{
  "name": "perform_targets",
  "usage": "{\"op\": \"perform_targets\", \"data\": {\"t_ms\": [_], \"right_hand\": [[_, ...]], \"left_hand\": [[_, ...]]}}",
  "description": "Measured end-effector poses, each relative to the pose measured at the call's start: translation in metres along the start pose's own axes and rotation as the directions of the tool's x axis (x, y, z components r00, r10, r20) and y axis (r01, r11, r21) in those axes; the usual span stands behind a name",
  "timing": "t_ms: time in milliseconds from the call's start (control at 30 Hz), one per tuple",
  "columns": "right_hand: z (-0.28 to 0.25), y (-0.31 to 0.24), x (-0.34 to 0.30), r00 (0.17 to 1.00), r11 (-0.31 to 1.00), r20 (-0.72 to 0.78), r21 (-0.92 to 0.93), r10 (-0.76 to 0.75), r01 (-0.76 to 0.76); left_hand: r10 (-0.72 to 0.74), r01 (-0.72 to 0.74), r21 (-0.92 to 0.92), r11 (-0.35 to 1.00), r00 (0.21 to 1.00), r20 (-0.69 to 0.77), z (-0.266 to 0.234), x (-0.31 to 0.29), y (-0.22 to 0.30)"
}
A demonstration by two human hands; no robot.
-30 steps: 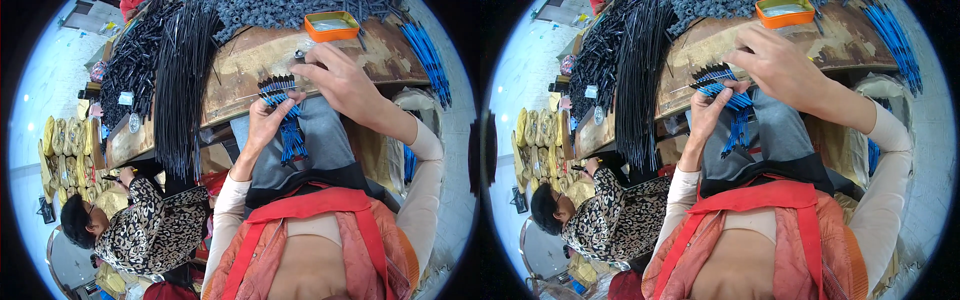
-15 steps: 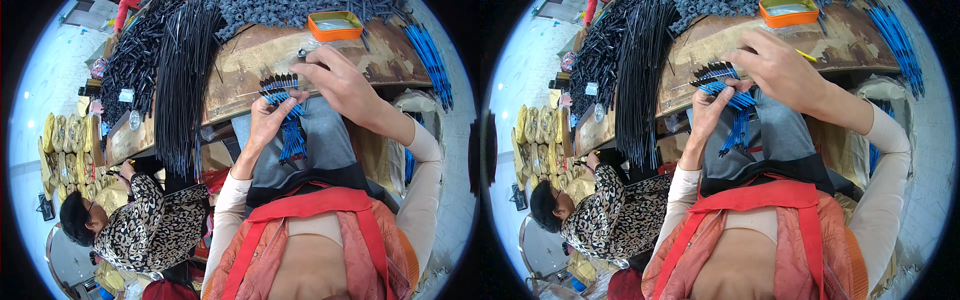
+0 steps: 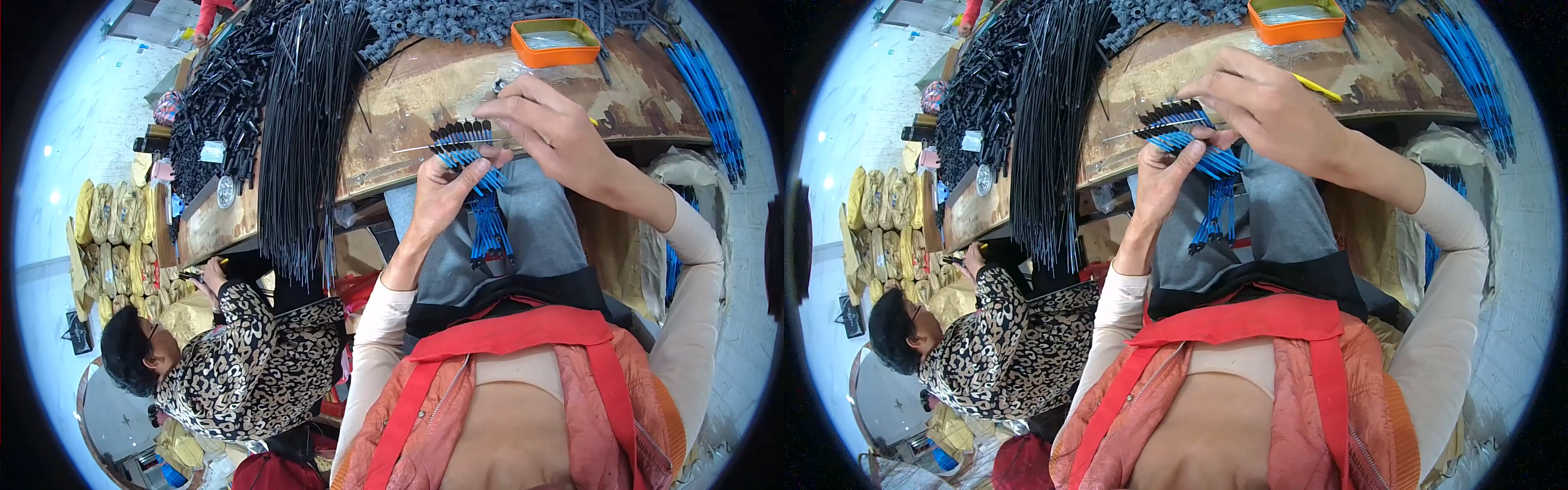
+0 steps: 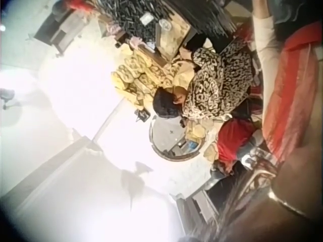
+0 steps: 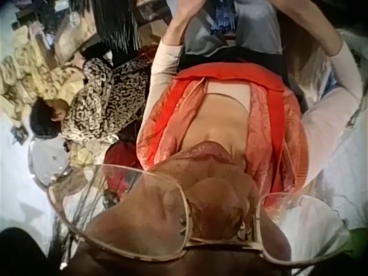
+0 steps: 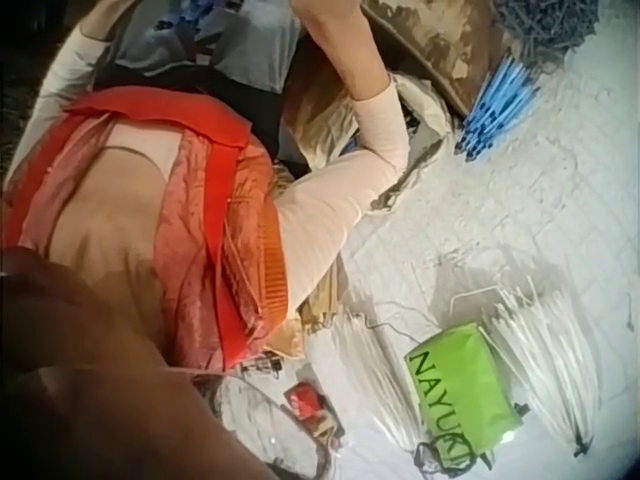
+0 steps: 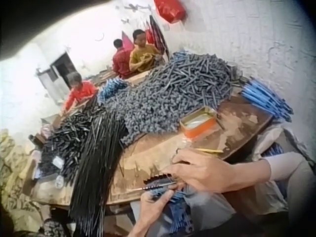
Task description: The recorder bundles blue and black wires together using a clamping tool and organizes them into boxes.
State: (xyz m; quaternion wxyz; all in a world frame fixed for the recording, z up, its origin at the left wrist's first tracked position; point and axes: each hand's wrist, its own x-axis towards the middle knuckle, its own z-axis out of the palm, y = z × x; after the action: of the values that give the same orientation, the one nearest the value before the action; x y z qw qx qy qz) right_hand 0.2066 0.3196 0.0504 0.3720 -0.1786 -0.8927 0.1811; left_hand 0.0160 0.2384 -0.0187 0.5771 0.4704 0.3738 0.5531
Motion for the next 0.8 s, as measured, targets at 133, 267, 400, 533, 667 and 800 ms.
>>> {"op": "perform_targets", "data": {"t_ms": [133, 267, 400, 533, 667, 800], "right_hand": [[0.000, 0.000, -0.002, 1.000, 1.000, 0.015, -0.024, 0.004, -0.004], [0.007, -0.005, -0.002, 0.997, 0.990, -0.019, -0.117, -0.080, 0.077], [0.005, -0.004, -0.001, 0.999, 0.999, 0.013, -0.033, -0.035, 0.036], [-0.003, -0.005, 0.002, 0.996, 0.993, 0.061, -0.089, -0.069, 0.074], [0.002, -0.007, 0.001, 0.997, 1.000, 0.073, -0.029, -0.010, 0.012], [-0.001, -0.006, 0.002, 0.995, 0.996, 0.092, 0.076, 0.038, -0.045]], "left_hand": [[0.018, -0.017, 0.074, 0.997, 1.000, -0.012, 0.004, 0.001, -0.002], [0.008, -0.006, 0.101, 0.995, 1.000, -0.012, 0.004, 0.000, -0.002], [0.035, -0.037, 0.106, 0.994, 0.999, 0.012, 0.003, 0.000, -0.001], [0.031, -0.033, 0.102, 0.994, 0.999, 0.019, 0.003, -0.001, 0.002], [0.020, -0.023, 0.119, 0.993, 1.000, 0.022, 0.003, -0.001, 0.003], [-0.016, 0.014, 0.057, 0.998, 0.999, 0.042, 0.001, 0.000, 0.002]]}}
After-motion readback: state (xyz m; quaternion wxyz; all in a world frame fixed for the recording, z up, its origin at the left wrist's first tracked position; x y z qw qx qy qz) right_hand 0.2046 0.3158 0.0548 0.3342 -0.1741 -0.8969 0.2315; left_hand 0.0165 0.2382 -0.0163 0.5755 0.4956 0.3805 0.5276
